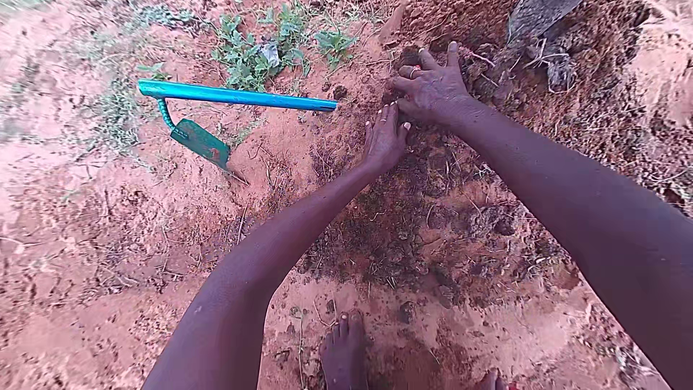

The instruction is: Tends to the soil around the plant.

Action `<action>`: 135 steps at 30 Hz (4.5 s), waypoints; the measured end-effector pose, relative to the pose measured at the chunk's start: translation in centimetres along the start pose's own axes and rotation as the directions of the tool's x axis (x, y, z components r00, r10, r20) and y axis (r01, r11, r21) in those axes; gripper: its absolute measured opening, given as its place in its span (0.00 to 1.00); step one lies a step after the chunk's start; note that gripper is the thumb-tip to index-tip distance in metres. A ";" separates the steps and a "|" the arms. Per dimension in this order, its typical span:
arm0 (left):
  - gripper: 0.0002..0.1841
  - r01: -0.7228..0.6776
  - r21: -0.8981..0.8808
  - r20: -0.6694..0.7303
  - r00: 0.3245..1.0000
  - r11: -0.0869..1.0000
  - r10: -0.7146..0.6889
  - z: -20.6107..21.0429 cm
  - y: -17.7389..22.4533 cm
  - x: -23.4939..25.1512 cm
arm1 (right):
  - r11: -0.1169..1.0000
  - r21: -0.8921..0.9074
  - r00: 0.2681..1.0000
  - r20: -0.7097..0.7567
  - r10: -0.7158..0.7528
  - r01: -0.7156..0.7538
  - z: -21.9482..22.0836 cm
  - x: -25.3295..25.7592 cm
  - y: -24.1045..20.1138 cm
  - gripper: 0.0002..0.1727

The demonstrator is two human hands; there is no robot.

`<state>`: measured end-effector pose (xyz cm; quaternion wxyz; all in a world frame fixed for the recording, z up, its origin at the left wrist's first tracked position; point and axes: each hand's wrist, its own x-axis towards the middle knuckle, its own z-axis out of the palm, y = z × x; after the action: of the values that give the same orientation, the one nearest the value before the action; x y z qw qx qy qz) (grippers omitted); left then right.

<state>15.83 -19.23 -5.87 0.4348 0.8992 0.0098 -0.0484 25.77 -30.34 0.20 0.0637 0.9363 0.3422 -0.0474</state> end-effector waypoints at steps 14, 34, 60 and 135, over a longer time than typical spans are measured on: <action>0.32 -0.533 0.236 0.088 0.844 0.812 0.529 1.8 -1.5 -13.2 | 0.909 0.401 0.903 -0.422 0.076 0.111 5.0 -18.1 2.6 0.30; 0.59 0.097 0.500 0.272 0.926 0.861 -0.262 11.8 1.7 -21.7 | 0.132 0.810 0.691 0.388 0.609 -0.571 16.5 -36.7 -9.2 0.40; 0.26 -0.302 0.372 0.355 0.920 0.878 0.166 7.6 7.4 -4.6 | 0.476 0.535 0.704 0.389 0.595 -0.698 2.8 -17.6 2.4 0.38; 0.30 0.162 -0.018 0.583 0.803 0.987 -0.121 -10.0 8.5 -26.8 | -0.284 0.830 0.833 0.533 0.151 -0.480 -2.5 -38.6 -16.3 0.03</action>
<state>-9.58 -16.01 9.49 0.4422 0.8232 -0.0543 -0.3519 -14.05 -42.15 6.38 -0.6195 0.6855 -0.0922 -0.3713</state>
